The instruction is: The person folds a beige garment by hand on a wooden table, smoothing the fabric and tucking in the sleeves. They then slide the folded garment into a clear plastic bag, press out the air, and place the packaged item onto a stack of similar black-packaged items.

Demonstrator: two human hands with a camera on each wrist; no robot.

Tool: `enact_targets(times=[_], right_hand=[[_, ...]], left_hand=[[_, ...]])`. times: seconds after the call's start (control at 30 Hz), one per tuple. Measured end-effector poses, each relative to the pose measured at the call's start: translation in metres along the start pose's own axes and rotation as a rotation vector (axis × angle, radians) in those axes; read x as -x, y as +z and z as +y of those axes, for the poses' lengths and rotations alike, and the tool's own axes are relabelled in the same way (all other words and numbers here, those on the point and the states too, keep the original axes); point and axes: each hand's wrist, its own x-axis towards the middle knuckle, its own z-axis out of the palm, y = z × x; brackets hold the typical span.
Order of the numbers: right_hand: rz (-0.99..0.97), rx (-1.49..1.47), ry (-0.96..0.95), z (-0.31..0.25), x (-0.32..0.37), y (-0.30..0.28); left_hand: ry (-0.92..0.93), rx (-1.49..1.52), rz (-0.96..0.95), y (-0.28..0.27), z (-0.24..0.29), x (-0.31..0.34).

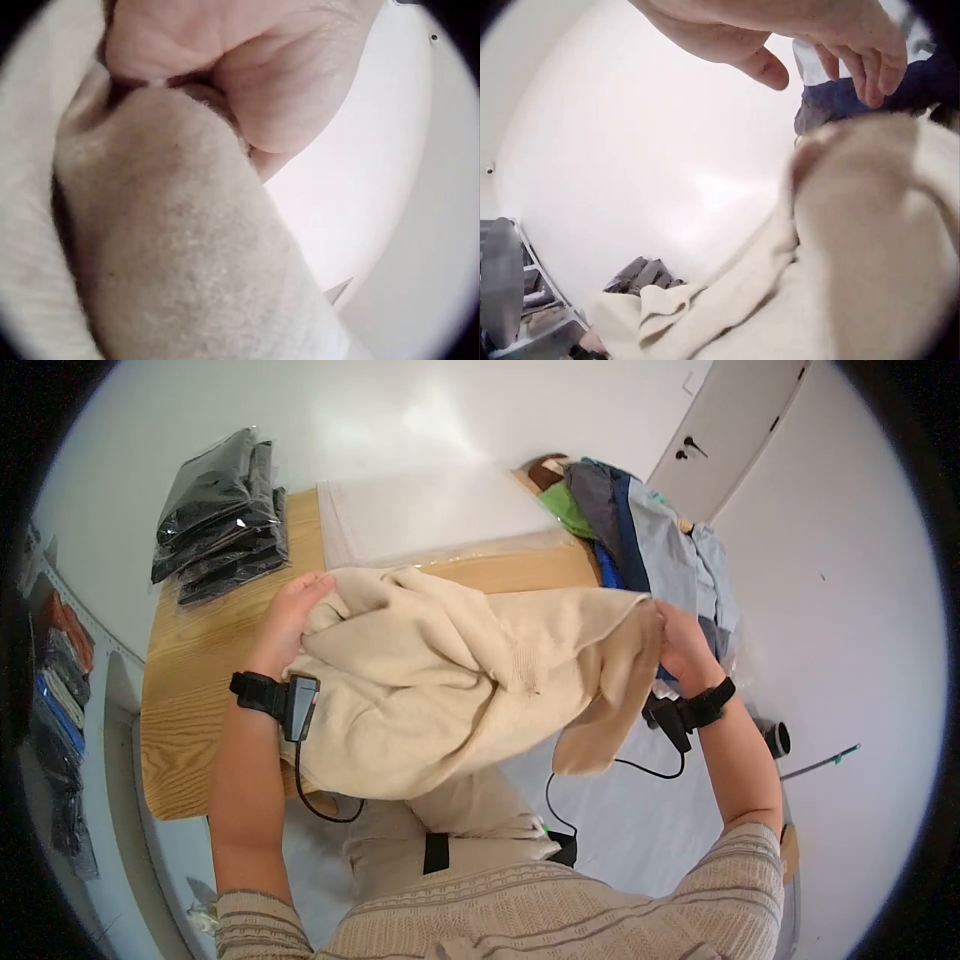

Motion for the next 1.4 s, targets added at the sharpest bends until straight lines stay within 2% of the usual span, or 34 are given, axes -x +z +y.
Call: enact_targets(times=[0.03,0.07,0.13,0.17,0.2,0.27,0.33,0.5,0.57,0.6,0.67,0.7,0.77,0.8,0.87,0.97,1.1,1.17,1.2,1.27,1.4], right_hand=[[0.291,0.176,0.052,0.007,0.005,0.000],[0.294,0.165,0.066,0.012,0.010,0.001],[0.213,0.398,-0.248,0.013,0.028,0.020],[0.046,0.439,-0.306,0.017,0.027,0.023],[0.046,0.423,-0.296,0.020,0.031,0.032],[-0.337,0.489,-0.215,0.022,0.042,0.063],[-0.427,0.420,-0.120,0.028,0.044,0.094],[-0.456,0.316,0.023,0.044,0.019,0.152],[-0.490,0.275,0.102,0.048,0.000,0.159],[-0.494,0.280,0.094,0.042,-0.007,0.157],[-0.484,0.316,0.046,0.027,-0.022,0.153],[-0.396,0.337,-0.077,0.006,-0.016,0.153],[-0.271,0.327,-0.292,-0.029,-0.028,0.139],[-0.233,0.300,-0.385,-0.042,-0.044,0.125],[-0.187,0.112,-0.424,-0.083,-0.033,0.116],[-0.149,-0.002,-0.470,-0.115,-0.043,0.101],[-0.115,0.135,-0.496,-0.134,-0.055,0.091],[-0.081,0.128,-0.483,-0.136,-0.060,0.092],[-0.081,0.125,-0.485,-0.138,-0.063,0.091],[-0.006,0.142,-0.477,-0.140,-0.069,0.090],[0.077,0.129,-0.423,-0.134,-0.078,0.088]], left_hand=[[0.003,-0.004,0.007,-0.002,-0.002,-0.001],[0.009,-0.008,0.016,-0.003,-0.004,-0.002],[-0.014,-0.033,0.025,-0.003,-0.002,0.000],[-0.023,-0.049,0.039,-0.002,0.000,0.002],[-0.032,-0.065,0.036,0.001,0.003,0.004],[-0.061,-0.055,0.054,0.006,0.010,0.010],[-0.078,-0.029,0.025,0.004,0.004,0.005],[-0.070,-0.064,0.051,0.006,0.011,0.010],[-0.101,-0.159,-0.081,0.001,0.009,0.006],[-0.093,-0.158,-0.077,0.005,0.010,0.010],[0.054,-0.100,-0.136,0.012,0.017,0.017],[0.065,-0.104,-0.132,0.006,0.016,0.015],[0.136,-0.418,-0.052,-0.008,0.004,0.008],[0.142,-0.413,-0.052,-0.012,0.004,0.008],[0.193,-0.972,-0.056,-0.019,0.001,0.007],[0.157,-1.004,-0.066,-0.027,-0.010,0.001],[0.143,-0.939,-0.058,-0.019,0.005,0.009],[-0.150,-1.036,-0.163,-0.009,0.025,0.014],[-0.149,-1.039,-0.162,-0.017,0.016,0.011],[-0.073,-0.889,-0.026,-0.042,-0.010,0.003],[-0.189,-0.665,-0.031,-0.031,0.019,0.015]])
